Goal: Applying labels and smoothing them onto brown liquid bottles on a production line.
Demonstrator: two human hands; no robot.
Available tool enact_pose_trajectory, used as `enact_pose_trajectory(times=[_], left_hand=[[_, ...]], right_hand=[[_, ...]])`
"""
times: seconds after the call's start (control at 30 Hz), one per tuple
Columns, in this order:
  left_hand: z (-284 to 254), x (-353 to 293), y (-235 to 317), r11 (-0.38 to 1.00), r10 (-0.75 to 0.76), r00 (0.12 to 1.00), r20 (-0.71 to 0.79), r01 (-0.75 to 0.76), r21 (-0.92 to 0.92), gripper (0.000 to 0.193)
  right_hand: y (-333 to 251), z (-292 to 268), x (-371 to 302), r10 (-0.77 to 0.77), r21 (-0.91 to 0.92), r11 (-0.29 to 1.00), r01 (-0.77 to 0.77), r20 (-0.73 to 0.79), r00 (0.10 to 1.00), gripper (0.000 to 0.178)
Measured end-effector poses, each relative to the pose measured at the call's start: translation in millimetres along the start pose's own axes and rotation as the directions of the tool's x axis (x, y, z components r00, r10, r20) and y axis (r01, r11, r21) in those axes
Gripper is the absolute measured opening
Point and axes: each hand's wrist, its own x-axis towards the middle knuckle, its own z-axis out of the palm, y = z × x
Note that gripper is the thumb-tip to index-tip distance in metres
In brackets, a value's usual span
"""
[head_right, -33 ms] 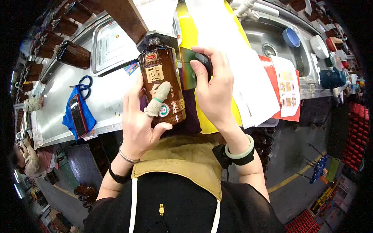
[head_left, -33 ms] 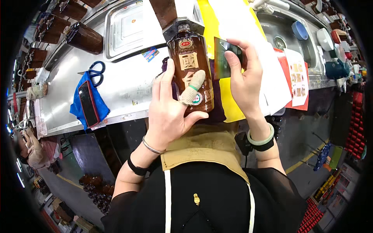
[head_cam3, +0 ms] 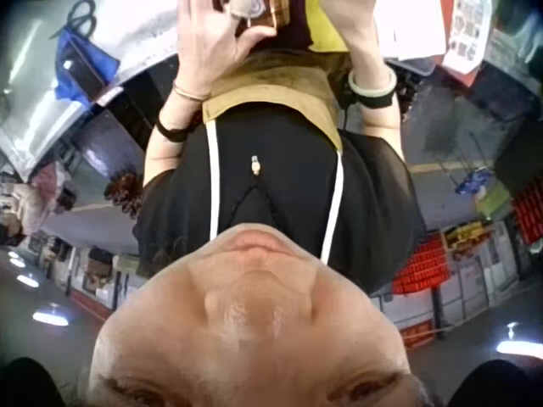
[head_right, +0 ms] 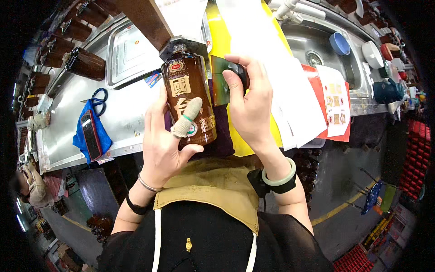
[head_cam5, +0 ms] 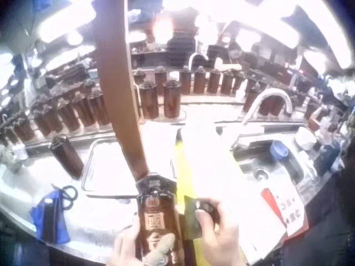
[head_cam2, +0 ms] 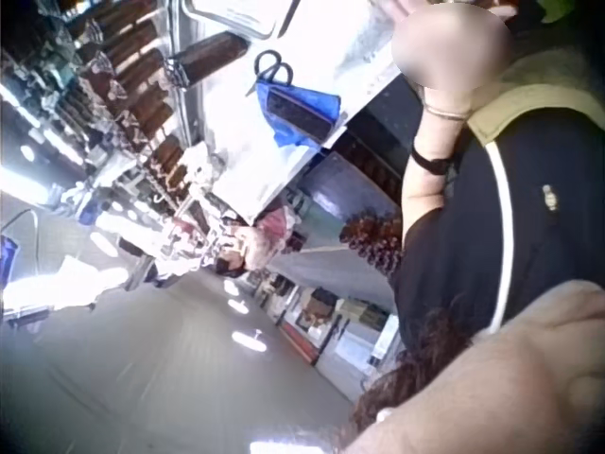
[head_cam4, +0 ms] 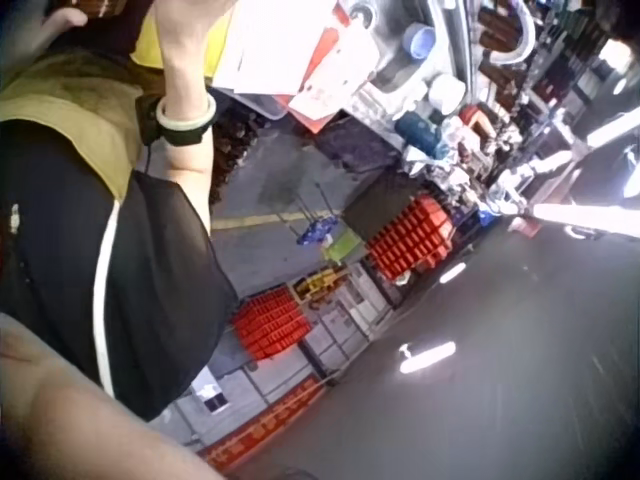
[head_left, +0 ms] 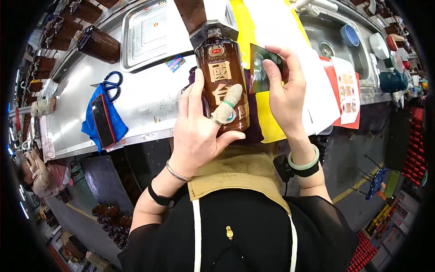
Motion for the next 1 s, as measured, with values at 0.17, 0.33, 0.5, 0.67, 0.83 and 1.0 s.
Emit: enact_pose_trajectory(times=[0.17, 0.33, 0.5, 0.67, 0.83, 1.0], left_hand=[[-2.1, 2.4, 11.9, 0.998, -0.003, 0.998, 0.070, -0.002, 0.069, 0.062], [3.6, -6.8, -6.8, 0.996, -0.010, 1.000, -0.018, 0.008, -0.093, 0.054], [10.8, -4.3, -15.6, 0.977, -0.086, 0.988, -0.127, 0.059, -0.205, 0.059], [14.5, 15.5, -29.7, 0.977, -0.088, 0.985, -0.147, 0.057, -0.207, 0.068], [6.9, 20.4, -27.2, 0.988, -0.062, 0.995, -0.077, 0.050, -0.148, 0.063], [-2.2, 33.0, -19.7, 0.999, -0.025, 1.000, -0.011, 0.025, 0.024, 0.063]], right_hand=[[4.3, -1.5, -9.4, 0.088, 0.145, 0.986, -0.088, 0.000, 0.996, 0.020], [2.2, 0.3, -19.9, 0.236, 0.307, 0.920, -0.245, 0.066, 0.969, 0.022], [6.8, 4.5, -26.4, 0.246, 0.282, 0.922, -0.266, 0.106, 0.963, 0.024], [8.3, 5.5, -26.4, 0.236, 0.314, 0.913, -0.260, 0.114, 0.965, 0.023], [5.9, 7.6, -26.5, 0.260, 0.284, 0.915, -0.288, 0.133, 0.956, 0.025], [9.7, 9.8, -26.7, 0.287, 0.311, 0.894, -0.322, 0.154, 0.945, 0.024]])
